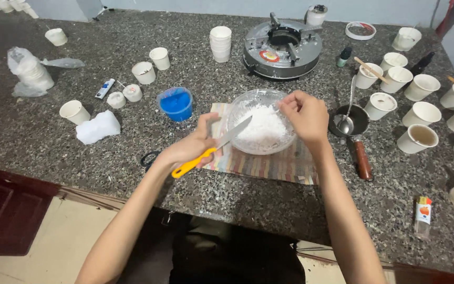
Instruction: Scooping white powder from a bowl into a small melting pot using a spoon after breaking it up with a spatula
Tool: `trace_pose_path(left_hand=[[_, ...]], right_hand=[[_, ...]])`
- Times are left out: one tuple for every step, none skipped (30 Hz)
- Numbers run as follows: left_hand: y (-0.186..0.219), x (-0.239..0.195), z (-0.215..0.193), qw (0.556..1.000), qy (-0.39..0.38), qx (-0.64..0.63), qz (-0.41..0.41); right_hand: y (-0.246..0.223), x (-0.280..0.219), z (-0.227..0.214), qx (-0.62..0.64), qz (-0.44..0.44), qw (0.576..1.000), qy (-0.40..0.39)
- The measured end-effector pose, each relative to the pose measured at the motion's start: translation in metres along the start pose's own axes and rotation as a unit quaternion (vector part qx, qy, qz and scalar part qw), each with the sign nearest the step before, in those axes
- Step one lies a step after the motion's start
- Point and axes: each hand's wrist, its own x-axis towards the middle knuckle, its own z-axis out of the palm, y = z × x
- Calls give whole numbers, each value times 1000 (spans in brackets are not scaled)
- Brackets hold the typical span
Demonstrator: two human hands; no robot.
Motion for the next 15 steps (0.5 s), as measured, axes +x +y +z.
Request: trace_pose_path(left_hand=[[5,-11,-1,1000,1,0,-1],[10,-22,-1,1000,-2,9,-24],[15,-33,-2,999,-4,18,-46],[17,-41,-5,999,-4,19,-47],[20,-49,-9,998,-6,27,-62],[22,-56,-12,997,-8,34,-76],[24,-63,-14,996,-8,35,-76],[26,-70,-17,996,4,40,-84],[28,-77,-19,995,17,45,-93],[30,-79,-20,995,16,46,-93],[31,-81,-21,995,35,58,-76],[33,-83,-22,994,55,70,-60],[36,-80,-20,994,54,71,-60],[38,-77,-19,992,71,100,-23],[41,-74,-18,988,88,129,13]], right_hand=[[1,1,0,1,0,1000,-1],[2,2,-1,-4,-1,1000,-11],[4,4,-2,-9,-1,1000,-20],[2,3,-2,-7,-1,1000,-20],[1,1,-2,-9,-15,1000,-13],[0,0,-3,-11,-29,1000,-6],[0,0,-2,-10,-28,1000,-5],[0,-1,-2,-15,-23,1000,-7],[0,-1,-2,-19,-19,1000,-9],[2,0,-1,-19,-17,1000,-7],[4,0,0,-9,-11,1000,-7],[5,1,2,1,-6,1000,-8],[5,1,1,1,-5,1000,-7],[4,1,1,9,1,1000,-6],[3,1,0,17,8,1000,-5]])
